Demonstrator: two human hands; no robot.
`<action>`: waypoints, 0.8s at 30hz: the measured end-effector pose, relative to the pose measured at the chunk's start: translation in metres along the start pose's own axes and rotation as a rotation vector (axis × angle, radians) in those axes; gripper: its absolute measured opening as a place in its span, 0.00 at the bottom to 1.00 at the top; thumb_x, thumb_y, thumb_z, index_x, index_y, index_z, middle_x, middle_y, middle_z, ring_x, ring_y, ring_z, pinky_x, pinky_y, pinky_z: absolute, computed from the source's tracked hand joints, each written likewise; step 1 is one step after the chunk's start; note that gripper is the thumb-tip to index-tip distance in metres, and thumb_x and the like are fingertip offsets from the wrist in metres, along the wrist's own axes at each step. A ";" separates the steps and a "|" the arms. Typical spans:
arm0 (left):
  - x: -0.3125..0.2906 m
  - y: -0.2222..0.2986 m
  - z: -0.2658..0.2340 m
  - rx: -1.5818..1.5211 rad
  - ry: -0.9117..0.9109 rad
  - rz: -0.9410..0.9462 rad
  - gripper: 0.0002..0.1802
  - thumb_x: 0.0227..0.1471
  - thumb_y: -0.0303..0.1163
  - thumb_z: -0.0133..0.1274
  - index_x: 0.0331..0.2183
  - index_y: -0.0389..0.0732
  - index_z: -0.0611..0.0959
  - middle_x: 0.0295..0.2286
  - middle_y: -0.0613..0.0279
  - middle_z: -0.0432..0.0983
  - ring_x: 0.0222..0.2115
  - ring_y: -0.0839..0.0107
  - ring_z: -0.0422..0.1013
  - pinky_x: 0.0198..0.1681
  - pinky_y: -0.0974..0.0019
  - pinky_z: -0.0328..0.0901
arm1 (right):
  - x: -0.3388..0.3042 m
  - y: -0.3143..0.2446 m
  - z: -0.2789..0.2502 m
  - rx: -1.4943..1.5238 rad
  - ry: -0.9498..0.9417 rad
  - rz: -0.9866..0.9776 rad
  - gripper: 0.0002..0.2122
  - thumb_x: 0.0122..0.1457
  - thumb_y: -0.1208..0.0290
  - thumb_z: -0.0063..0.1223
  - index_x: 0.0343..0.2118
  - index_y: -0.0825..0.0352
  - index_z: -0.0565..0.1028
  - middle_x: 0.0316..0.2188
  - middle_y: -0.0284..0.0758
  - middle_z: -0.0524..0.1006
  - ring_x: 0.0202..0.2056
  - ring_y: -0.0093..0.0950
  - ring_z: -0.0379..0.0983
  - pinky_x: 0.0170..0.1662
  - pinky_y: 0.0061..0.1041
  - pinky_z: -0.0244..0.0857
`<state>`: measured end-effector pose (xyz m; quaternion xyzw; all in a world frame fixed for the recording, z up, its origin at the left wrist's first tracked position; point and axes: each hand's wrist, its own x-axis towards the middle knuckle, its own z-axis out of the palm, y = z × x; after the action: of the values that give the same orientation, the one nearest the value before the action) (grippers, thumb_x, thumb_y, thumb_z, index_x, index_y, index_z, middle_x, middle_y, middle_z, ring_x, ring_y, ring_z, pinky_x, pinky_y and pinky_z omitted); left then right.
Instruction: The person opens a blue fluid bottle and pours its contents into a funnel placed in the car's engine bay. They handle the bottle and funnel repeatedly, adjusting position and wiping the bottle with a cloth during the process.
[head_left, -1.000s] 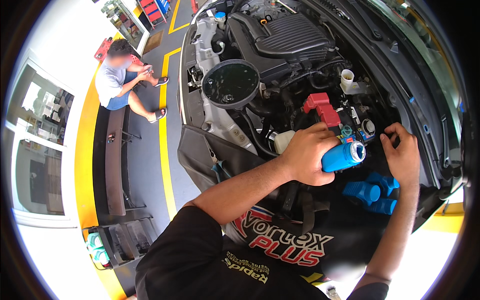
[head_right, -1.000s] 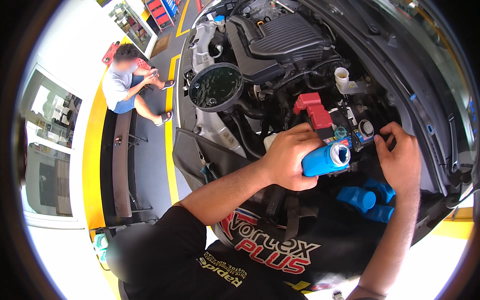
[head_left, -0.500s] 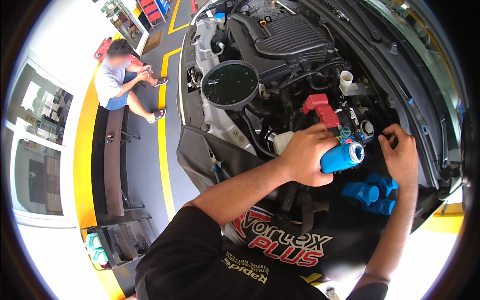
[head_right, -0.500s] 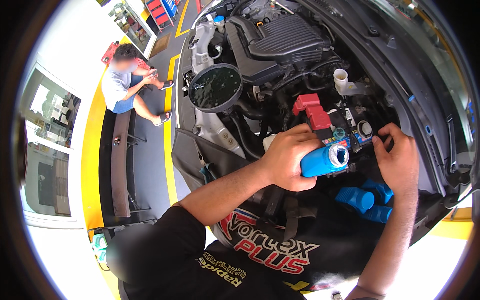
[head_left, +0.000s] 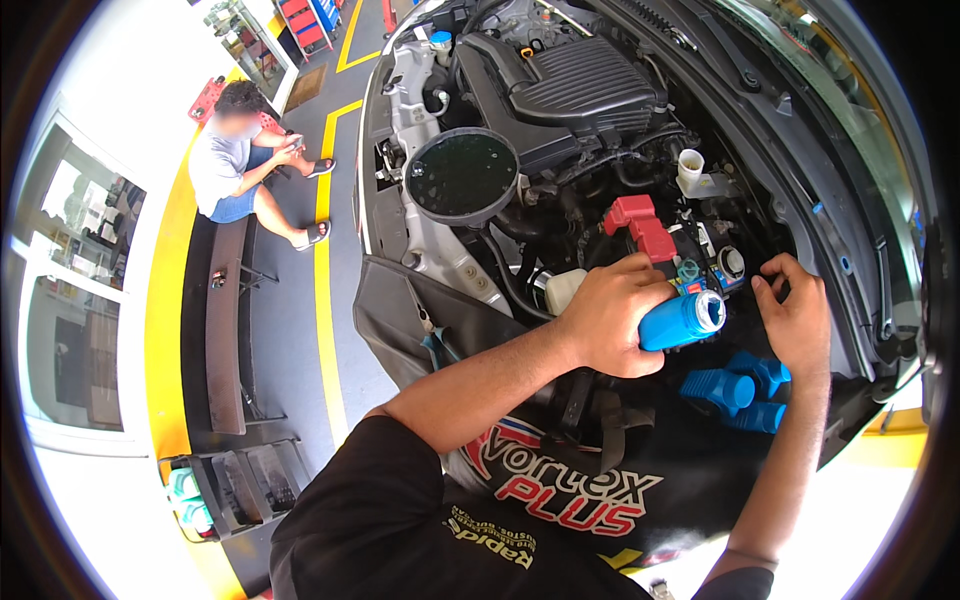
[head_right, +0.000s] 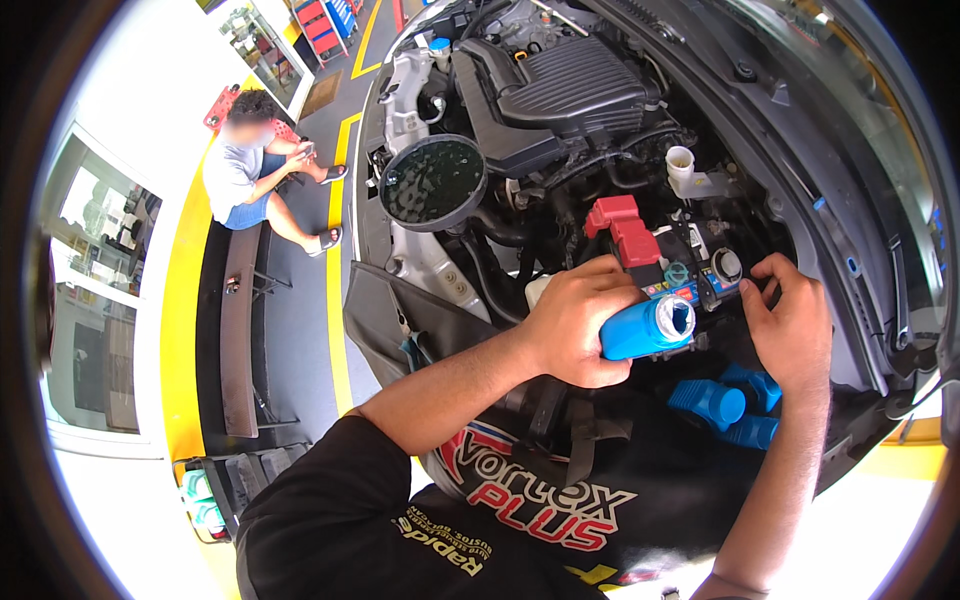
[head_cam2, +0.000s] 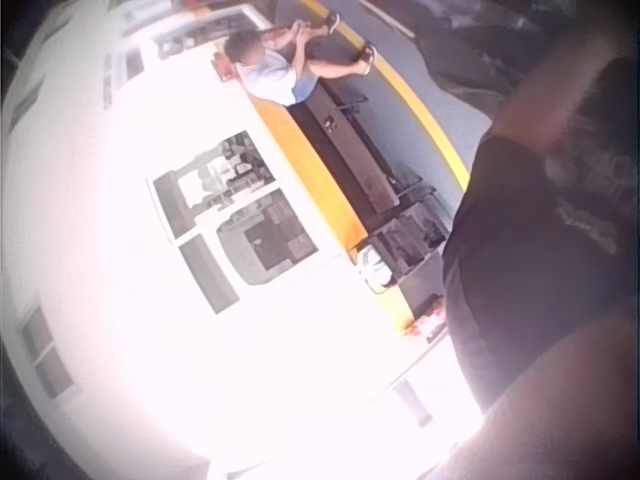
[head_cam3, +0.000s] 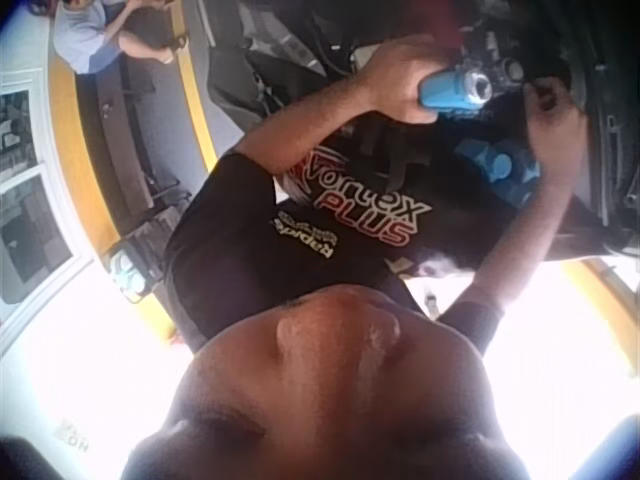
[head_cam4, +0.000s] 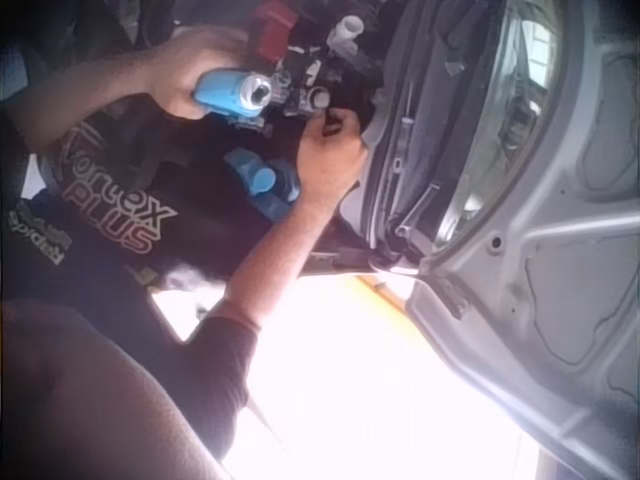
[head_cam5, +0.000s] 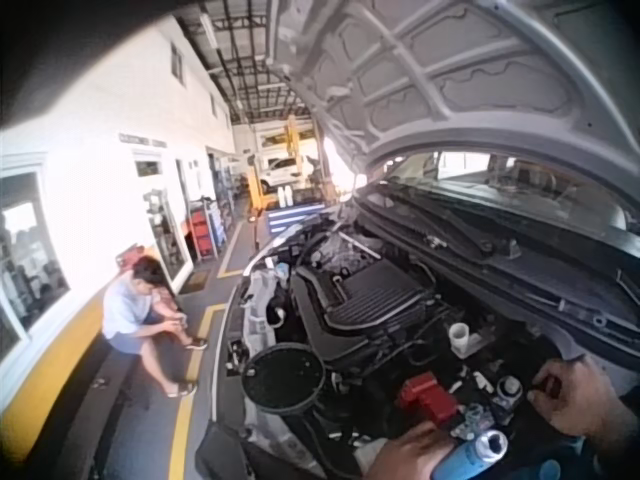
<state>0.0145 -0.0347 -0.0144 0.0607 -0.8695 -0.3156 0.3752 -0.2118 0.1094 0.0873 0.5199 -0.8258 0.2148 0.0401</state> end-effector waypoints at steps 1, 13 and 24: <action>0.000 0.000 0.000 -0.002 0.001 0.000 0.28 0.27 0.39 0.68 0.36 0.38 0.86 0.35 0.55 0.83 0.37 0.49 0.77 0.39 0.51 0.76 | 0.000 -0.001 -0.001 -0.008 -0.008 0.008 0.06 0.61 0.74 0.66 0.39 0.68 0.81 0.22 0.39 0.77 0.25 0.37 0.76 0.32 0.38 0.66; 0.000 0.000 0.000 -0.005 0.004 0.003 0.27 0.27 0.38 0.67 0.36 0.38 0.85 0.34 0.55 0.83 0.37 0.50 0.77 0.38 0.51 0.76 | 0.000 -0.003 0.000 0.000 -0.009 0.011 0.06 0.61 0.75 0.65 0.39 0.69 0.81 0.21 0.39 0.77 0.24 0.36 0.75 0.31 0.37 0.64; 0.000 0.000 0.000 -0.007 0.010 0.007 0.26 0.27 0.38 0.67 0.35 0.39 0.85 0.34 0.55 0.82 0.36 0.50 0.77 0.38 0.52 0.75 | 0.000 -0.003 0.000 -0.003 -0.006 0.001 0.06 0.61 0.75 0.66 0.39 0.69 0.80 0.21 0.39 0.76 0.24 0.36 0.74 0.31 0.37 0.64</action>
<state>0.0144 -0.0345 -0.0139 0.0581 -0.8667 -0.3171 0.3807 -0.2093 0.1080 0.0883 0.5203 -0.8264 0.2118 0.0381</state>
